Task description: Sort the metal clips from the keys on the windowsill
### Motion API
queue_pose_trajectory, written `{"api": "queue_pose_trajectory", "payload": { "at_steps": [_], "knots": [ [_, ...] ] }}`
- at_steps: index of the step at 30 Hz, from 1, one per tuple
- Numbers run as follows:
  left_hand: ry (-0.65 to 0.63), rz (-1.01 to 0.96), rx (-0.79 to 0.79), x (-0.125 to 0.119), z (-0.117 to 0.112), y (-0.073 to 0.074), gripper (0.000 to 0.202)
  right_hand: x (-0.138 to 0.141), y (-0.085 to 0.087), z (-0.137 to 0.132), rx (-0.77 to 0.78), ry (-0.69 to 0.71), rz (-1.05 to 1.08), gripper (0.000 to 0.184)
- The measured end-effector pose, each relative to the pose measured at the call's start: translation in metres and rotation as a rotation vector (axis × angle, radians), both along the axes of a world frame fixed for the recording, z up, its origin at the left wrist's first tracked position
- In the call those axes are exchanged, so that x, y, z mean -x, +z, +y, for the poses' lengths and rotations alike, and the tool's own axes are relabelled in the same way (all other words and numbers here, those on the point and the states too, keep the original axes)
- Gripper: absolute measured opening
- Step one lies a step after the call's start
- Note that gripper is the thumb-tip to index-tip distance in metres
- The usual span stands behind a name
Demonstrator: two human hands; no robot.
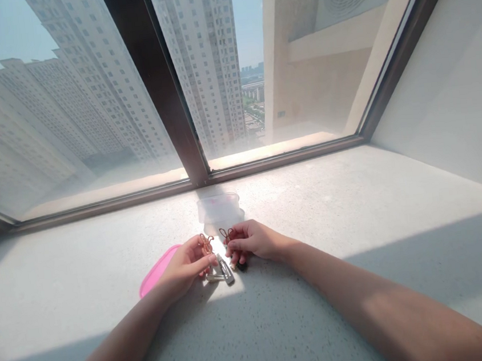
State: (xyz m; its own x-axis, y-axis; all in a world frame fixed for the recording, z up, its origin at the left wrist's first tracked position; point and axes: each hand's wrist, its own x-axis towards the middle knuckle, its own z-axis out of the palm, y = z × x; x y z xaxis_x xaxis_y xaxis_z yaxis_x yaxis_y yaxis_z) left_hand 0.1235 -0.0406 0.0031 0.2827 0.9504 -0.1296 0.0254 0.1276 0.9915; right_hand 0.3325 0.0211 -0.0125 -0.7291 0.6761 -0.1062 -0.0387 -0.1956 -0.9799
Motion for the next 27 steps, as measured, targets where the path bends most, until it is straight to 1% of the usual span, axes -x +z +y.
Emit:
{"api": "queue_pose_trajectory", "payload": {
  "at_steps": [5,9,12,19,27],
  "knots": [
    [0.013,-0.011,0.003,-0.0026,-0.0021,0.0038,0.032,-0.0011,0.0008,0.0008,0.060,-0.003,0.042,0.036],
    [0.021,-0.003,0.016,-0.0035,-0.0029,0.0060,0.033,-0.0024,0.0010,0.0011,0.047,0.014,0.014,0.035],
    [0.017,-0.023,0.021,-0.0033,-0.0023,0.0049,0.033,-0.0029,0.0005,0.0016,0.030,0.049,-0.006,0.036],
    [-0.002,-0.045,-0.003,-0.0011,0.0003,-0.0015,0.031,-0.0027,0.0032,-0.0002,0.019,0.062,-0.020,0.036],
    [-0.005,-0.028,-0.009,-0.0005,0.0001,-0.0001,0.030,-0.0042,0.0040,-0.0003,0.006,0.104,-0.032,0.038]
  ]
}}
